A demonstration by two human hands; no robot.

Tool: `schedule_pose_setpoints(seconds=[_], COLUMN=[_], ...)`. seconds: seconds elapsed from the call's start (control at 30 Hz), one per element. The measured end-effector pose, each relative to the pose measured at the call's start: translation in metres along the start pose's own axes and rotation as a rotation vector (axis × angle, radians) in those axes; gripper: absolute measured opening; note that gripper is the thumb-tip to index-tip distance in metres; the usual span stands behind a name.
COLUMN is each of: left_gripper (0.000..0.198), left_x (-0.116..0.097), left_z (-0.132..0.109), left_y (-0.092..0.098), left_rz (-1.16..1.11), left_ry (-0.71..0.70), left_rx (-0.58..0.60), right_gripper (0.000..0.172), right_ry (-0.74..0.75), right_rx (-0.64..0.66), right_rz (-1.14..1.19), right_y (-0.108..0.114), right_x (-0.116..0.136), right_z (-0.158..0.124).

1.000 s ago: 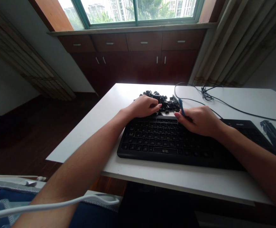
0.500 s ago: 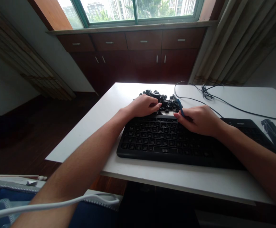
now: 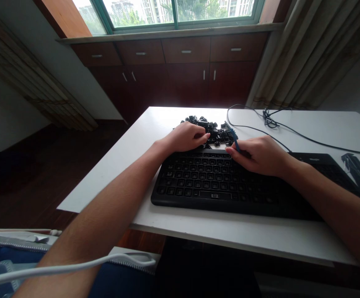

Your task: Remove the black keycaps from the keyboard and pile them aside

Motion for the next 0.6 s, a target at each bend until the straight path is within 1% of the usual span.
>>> schedule_pose_setpoints(seconds=[0.6], left_gripper=[0.043], left_x=[0.0007], left_z=[0.0002], left_y=[-0.0006], left_rz=[0.003], left_ry=[-0.003], left_rx=[-0.004], right_gripper=[0.047], right_ry=[0.017], right_rx=[0.012], right_rz=[0.015], right_y=[0.0003], right_x=[0.001], right_z=[0.0004])
Point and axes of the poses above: each hand's wrist, its own z-axis towards the middle knuckle, its own y-axis out of the back of the hand, x = y × z, the point moved 7 cm from there along z, towards the middle knuckle, and after that the axes turned 12 degrees about x, right-handed, at the moved point
